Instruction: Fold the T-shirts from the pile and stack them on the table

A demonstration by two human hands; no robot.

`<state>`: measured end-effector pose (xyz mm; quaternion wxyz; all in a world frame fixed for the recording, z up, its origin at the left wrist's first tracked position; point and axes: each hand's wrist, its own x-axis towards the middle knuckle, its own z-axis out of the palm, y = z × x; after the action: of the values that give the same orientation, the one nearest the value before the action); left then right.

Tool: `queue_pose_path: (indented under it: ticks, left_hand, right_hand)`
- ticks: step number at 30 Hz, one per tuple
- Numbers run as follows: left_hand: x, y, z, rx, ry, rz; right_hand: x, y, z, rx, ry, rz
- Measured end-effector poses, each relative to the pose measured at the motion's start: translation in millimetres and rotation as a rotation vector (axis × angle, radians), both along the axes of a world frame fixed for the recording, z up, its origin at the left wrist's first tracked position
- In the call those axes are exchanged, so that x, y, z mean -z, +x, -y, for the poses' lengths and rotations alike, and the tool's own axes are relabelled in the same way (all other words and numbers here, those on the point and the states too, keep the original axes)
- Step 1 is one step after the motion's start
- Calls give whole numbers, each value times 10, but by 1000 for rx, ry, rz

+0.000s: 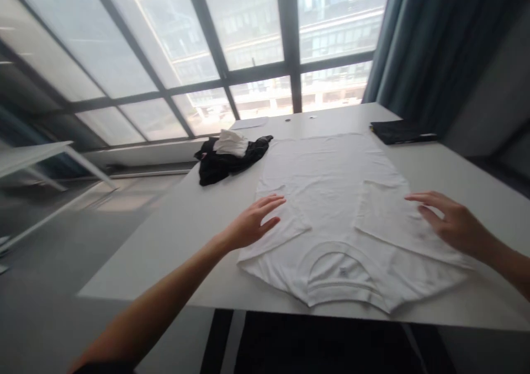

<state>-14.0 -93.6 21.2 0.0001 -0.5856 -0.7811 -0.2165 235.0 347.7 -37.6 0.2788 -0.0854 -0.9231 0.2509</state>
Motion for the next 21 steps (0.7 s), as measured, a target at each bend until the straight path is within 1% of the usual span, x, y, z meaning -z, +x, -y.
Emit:
queue_pose_path:
  ticks: [2, 4, 6, 8, 10, 12, 14, 16, 18, 21]
  left_hand:
    - [-108, 49, -284, 87, 16, -24]
    - [-138, 134, -633, 210, -1, -48]
    - [-108, 262, -1029, 345, -23, -76]
    - [-40, 422, -1443, 461, -43, -99]
    - [49, 574, -1825, 541, -65, -115]
    - [146, 683, -2131, 590, -82, -130]
    - [237, 741, -2331, 616, -92, -137]
    - [317, 754, -2431, 638, -86, -127]
    - [383, 738, -2460, 665, -57, -104]
    - [456, 696, -2450, 693, 13, -69]
  right_hand:
    - [-141, 228, 40, 130, -60, 20]
    - [-172, 480, 71, 209, -79, 27]
    - [-109, 736, 127, 260, -94, 40]
    - [6, 961, 227, 294, -121, 64]
    - [122, 1115, 352, 313, -143, 83]
    - [204, 1181, 467, 335, -145, 83]
    - [239, 1174, 547, 363, -125, 73]
    - [241, 1126, 586, 405, -95, 76]
    - [233, 1072, 592, 445, -75, 82]
    - [240, 1020, 574, 500, -95, 62]
